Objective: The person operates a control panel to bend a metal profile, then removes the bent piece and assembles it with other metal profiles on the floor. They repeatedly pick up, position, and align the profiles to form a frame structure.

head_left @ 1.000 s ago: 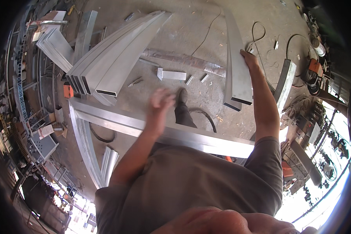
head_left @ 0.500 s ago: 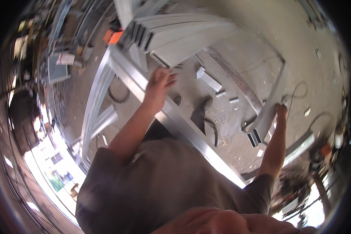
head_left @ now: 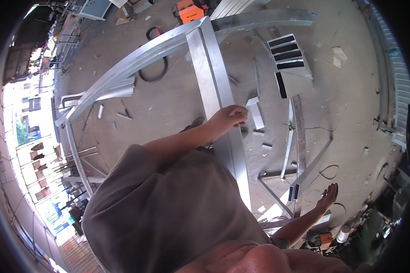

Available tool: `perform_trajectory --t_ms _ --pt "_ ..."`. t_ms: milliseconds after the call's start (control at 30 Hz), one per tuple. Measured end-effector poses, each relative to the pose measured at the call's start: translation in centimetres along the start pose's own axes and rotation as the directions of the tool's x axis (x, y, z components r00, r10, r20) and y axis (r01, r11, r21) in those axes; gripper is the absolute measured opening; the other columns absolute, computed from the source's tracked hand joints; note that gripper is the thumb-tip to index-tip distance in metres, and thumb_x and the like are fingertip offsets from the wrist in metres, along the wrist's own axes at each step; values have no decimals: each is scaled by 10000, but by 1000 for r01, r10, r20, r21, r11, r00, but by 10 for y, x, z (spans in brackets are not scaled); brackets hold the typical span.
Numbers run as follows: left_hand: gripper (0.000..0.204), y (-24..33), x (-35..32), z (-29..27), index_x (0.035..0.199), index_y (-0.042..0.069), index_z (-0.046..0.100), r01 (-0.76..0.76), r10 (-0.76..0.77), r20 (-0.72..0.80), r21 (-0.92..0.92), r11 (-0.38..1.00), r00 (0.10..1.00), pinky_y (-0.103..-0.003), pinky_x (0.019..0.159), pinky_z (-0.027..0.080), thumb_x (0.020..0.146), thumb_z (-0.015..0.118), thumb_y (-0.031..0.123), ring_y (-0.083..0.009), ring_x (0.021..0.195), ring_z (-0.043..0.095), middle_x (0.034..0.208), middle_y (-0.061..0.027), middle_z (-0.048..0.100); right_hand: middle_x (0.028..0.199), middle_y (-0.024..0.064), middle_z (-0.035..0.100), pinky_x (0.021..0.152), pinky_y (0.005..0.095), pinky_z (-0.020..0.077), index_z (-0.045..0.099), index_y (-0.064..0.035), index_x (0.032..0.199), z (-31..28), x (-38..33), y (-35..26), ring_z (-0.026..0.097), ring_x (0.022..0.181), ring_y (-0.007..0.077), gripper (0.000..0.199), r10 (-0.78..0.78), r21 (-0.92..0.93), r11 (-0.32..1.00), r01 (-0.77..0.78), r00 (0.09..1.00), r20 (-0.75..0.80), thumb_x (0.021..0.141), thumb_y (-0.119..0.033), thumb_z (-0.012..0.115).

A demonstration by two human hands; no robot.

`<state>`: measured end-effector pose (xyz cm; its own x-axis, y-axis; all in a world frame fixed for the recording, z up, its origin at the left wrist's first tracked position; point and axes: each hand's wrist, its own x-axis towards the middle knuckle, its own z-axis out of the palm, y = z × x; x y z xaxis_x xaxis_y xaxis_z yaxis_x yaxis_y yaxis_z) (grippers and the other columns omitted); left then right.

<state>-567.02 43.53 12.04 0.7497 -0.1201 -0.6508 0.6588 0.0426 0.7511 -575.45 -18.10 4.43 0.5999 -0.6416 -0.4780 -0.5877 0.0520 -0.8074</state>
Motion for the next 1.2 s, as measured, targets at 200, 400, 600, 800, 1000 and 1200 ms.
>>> perform_trajectory --t_ms 200,400,600,800,1000,1200 --pt "440 -17 -32 -86 1377 16 606 -29 28 -18 -53 998 999 -349 945 521 1055 621 316 -181 1081 667 1189 -84 699 1320 154 624 1063 371 475 559 13 1445 94 -159 -148 605 1172 235 505 -343 13 939 343 938 52 1065 -319 575" --pt "377 -32 -74 -208 1301 1 650 -124 120 -62 -74 989 991 -319 935 528 1033 662 265 -170 1068 662 1147 -106 712 1075 28 632 879 288 475 619 7 1375 248 -300 -214 566 927 118 400 -526 -106 813 573 800 290 1073 -254 609" --pt "425 -48 -125 -378 1333 41 649 -204 177 -195 -129 970 965 -341 915 539 1029 670 336 -172 1060 677 1175 -93 716 955 10 563 699 288 377 656 -8 1318 466 -426 -177 423 758 122 423 -418 -196 782 591 732 538 1019 -301 593" --pt "477 -58 -184 -558 1391 61 631 -287 147 -525 -195 938 838 -362 996 506 1037 635 382 -205 1143 651 1239 -120 703 913 -5 613 618 264 388 720 -36 1196 668 -558 -137 454 723 82 287 -183 -196 815 544 565 805 1008 -241 650" --pt "506 -86 -253 -708 1429 76 613 -399 6 -788 -305 865 615 -375 975 503 1032 641 389 -221 1139 644 1261 -112 689 905 5 631 645 268 421 725 -23 1195 816 -647 -119 499 742 83 305 -28 -207 706 677 319 947 1011 -261 675" --pt "496 -145 -277 -793 1439 22 586 -448 -120 -885 -340 827 450 -379 987 503 1047 636 321 -216 1148 637 1297 -127 674 1146 110 717 913 346 535 690 15 1246 986 -723 -76 666 1028 190 358 -7 -101 431 897 115 993 997 -240 713"
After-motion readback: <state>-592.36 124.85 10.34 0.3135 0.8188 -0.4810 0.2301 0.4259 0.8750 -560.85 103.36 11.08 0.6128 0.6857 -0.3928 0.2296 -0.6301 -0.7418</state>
